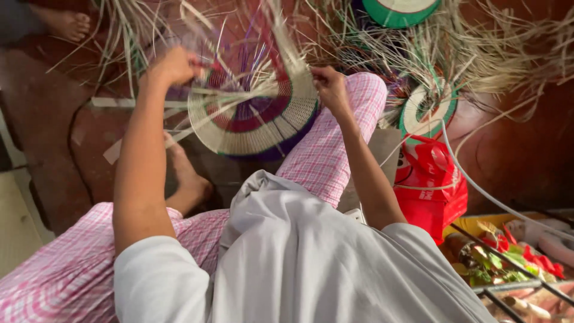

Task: Weaving colored and natural fibers together to create a circular mat

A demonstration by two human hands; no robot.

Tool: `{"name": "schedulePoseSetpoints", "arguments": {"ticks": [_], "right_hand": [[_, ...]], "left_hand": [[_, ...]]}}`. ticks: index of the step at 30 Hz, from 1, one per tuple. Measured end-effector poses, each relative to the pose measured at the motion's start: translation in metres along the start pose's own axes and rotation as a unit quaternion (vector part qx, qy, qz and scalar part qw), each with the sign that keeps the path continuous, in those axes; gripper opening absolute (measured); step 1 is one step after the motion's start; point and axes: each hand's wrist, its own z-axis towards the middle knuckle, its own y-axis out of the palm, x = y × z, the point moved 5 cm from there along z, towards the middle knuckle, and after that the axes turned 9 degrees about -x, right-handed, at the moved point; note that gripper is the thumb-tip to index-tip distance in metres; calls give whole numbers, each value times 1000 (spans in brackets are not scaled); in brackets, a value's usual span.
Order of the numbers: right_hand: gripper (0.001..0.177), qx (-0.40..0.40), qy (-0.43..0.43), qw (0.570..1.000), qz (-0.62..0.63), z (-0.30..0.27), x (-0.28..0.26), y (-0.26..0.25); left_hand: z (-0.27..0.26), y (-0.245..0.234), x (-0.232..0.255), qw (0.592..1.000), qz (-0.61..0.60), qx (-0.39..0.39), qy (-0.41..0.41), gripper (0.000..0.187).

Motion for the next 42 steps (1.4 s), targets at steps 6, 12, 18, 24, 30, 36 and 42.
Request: {"name": "schedulePoseSetpoints", "arguments": {"ticks": [6,12,18,24,30,36,42], "right_hand": [[33,-84,-14,994,-64,11,-3,76],[29,-108,28,990,-91,3,-29,90],[27,-39,-9,984,-176,-17,-34,91],[23,-80,-91,979,-166,-56,-55,145],[7,-208,-102,954,-189,-69,-60,176],[8,-241,-61,949,-196,-86,-54,179],[8,-282,7,941,-185,-114,-43,172]], "left_hand": [[20,31,-74,990,54,-80,-100,19],[48,18,-27,890,450,-42,-62,20],[79,112,14,933,308,-14,184,13],[99,149,-18,971,113,-27,210,25],[88,128,-23,966,68,50,243,15],[67,153,-24,923,107,108,354,14],[88,173,-24,953,48,30,299,13]]}}
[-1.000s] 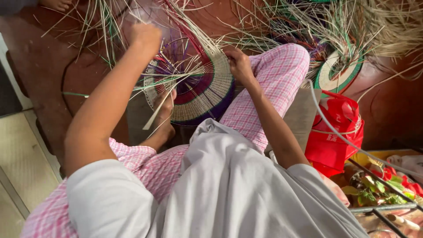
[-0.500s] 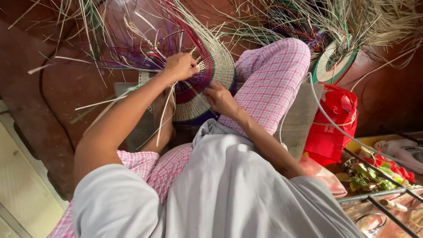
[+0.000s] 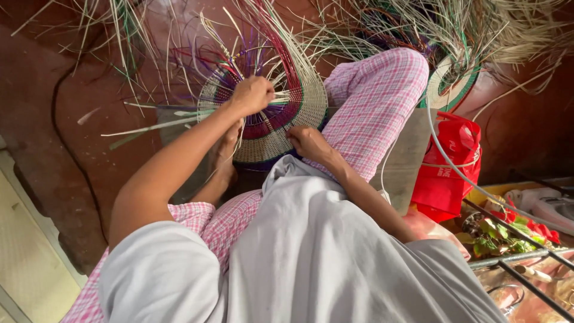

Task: Weaving colored and natural fibers together to create a circular mat

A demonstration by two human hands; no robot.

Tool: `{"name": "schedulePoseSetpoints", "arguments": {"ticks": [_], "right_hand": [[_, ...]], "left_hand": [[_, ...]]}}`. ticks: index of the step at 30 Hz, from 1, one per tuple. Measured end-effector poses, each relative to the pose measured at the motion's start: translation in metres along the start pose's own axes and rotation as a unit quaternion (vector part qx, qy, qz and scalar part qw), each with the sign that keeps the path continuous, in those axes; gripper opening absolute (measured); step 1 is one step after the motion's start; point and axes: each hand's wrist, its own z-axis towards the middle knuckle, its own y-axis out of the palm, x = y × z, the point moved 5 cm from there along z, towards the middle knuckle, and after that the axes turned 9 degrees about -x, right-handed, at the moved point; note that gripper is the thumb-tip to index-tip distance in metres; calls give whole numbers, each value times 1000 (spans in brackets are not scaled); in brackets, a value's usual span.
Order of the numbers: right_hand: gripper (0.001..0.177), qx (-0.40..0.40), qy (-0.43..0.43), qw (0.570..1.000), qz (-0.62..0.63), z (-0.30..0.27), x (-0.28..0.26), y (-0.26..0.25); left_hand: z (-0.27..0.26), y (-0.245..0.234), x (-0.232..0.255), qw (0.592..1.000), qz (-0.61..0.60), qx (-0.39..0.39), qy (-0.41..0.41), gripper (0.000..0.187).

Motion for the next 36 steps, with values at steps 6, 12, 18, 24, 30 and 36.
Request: {"name": "schedulePoseSetpoints", "arguments": {"ticks": [6,12,18,24,30,36], "right_hand": [[9,-38,23,998,49,4,10,2],[8,-27,4,997,74,4,3,-4],[5,-22,-17,999,35,7,11,4],[7,-22,-41,999,4,6,8,4],[6,-33,-27,999,2,8,-2,-4],[12,-9,-19,1000,-13,9,-22,-17]], "left_hand": [[16,54,-68,991,132,22,7,17],[-15,3,-38,995,99,-5,-23,12],[-66,-74,6,990,95,-96,-31,19],[-144,-81,-131,895,280,-266,-224,19],[-118,-129,-60,771,362,-380,-360,51],[-14,-75,45,960,218,-132,-117,32]]}}
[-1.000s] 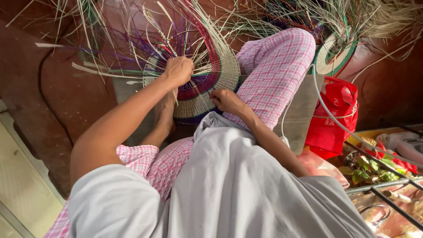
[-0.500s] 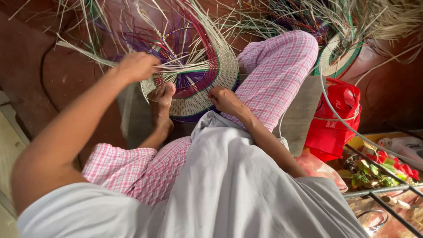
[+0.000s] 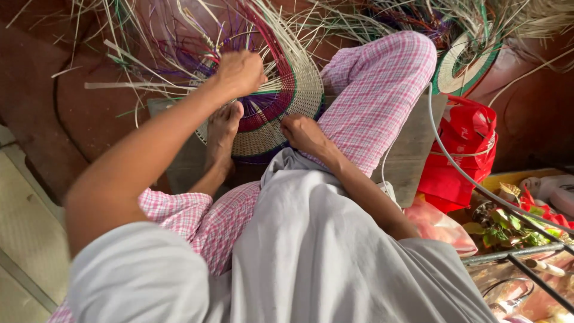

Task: Weaving colored and natural fibers together to create a circular mat

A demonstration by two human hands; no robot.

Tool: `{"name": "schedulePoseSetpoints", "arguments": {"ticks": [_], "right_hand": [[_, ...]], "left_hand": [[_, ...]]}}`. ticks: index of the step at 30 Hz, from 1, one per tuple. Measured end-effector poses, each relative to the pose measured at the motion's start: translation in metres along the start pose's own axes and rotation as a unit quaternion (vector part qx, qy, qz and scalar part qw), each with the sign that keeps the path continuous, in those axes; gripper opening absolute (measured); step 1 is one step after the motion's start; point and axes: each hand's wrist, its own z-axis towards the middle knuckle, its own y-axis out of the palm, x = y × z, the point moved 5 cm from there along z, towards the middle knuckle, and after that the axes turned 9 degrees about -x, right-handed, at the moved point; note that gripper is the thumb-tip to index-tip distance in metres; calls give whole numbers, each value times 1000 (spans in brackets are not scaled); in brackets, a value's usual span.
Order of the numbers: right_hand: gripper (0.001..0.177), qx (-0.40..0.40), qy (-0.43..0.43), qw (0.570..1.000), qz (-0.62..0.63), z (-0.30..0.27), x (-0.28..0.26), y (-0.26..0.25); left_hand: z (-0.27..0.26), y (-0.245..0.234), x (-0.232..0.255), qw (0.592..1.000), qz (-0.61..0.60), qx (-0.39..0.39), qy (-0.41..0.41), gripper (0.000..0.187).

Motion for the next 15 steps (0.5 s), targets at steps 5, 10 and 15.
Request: {"name": "schedulePoseSetpoints", "arguments": {"ticks": [5,10,15], "right_hand": [[9,17,9,1000,-8,-9,-5,-14],[6,165,15,979,117,-20,26,-81],[21,-20,245,954,173,4,118,-95]], "left_hand": [[30,32,3,980,-196,-21,31,12],[2,-4,-7,985,-167,-16,44,20],[-13,3,-88,968,-95,215,-92,47]]}}
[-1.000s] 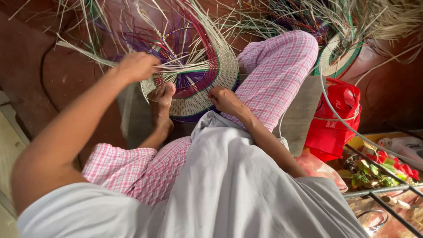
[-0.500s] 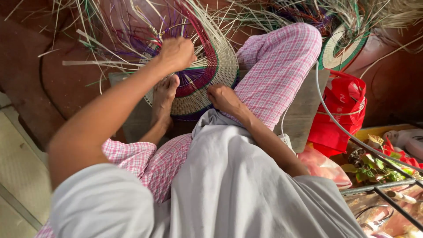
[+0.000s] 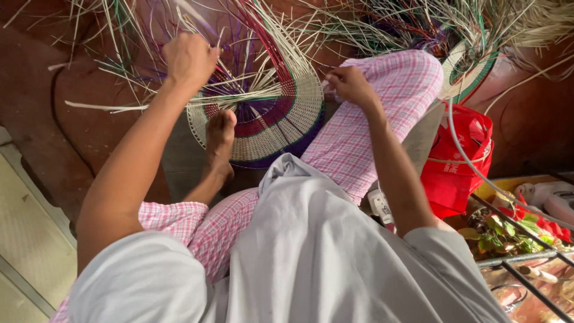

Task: Weaving colored and natural fibers together to create a circular mat

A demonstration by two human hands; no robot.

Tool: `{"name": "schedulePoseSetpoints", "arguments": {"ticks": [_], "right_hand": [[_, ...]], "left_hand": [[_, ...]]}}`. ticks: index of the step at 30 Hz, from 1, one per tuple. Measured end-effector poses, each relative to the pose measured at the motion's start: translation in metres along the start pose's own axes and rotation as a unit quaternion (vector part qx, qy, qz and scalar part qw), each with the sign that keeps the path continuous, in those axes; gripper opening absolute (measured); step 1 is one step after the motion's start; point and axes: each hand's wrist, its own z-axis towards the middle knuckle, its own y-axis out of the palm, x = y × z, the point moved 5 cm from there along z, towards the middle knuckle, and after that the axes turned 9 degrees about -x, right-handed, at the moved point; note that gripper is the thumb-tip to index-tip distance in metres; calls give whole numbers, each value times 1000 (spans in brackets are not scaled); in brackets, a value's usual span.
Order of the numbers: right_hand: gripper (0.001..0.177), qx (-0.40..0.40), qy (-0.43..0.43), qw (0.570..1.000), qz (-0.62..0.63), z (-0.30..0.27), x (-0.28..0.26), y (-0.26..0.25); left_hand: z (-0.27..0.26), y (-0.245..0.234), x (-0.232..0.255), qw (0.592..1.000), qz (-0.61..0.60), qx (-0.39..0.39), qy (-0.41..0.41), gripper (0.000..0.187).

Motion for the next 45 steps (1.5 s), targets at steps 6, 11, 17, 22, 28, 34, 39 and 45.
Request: {"name": "schedulePoseSetpoints", "arguments": {"ticks": [6,11,17,22,28,34,39,45], "right_hand": [[59,-260,215,941,-35,67,-8,32],[62,-232,188,954,9,151,-57,43],[68,-213,157,962,69,234,-116,62],[73,-183,138,965,125,272,-149,59],[79,-136,127,965,187,246,-121,24],[14,71,-6,992,100,133,-83,-67],[20,24,12,999,45,20,-62,-32],[33,33,-55,996,59,-10,-40,29]], "left_hand": [[-16,8,-29,949,-192,-231,-100,52],[-15,38,-42,901,-420,-110,-17,43],[-19,-5,-33,877,-466,-118,28,38],[-14,-8,-27,890,-422,-140,105,41],[-4,11,-38,942,-80,-322,44,68],[-15,-52,-50,876,-198,-417,-139,67],[13,-53,-58,969,111,-177,-133,47],[-7,-18,64,967,43,-245,63,38]]}}
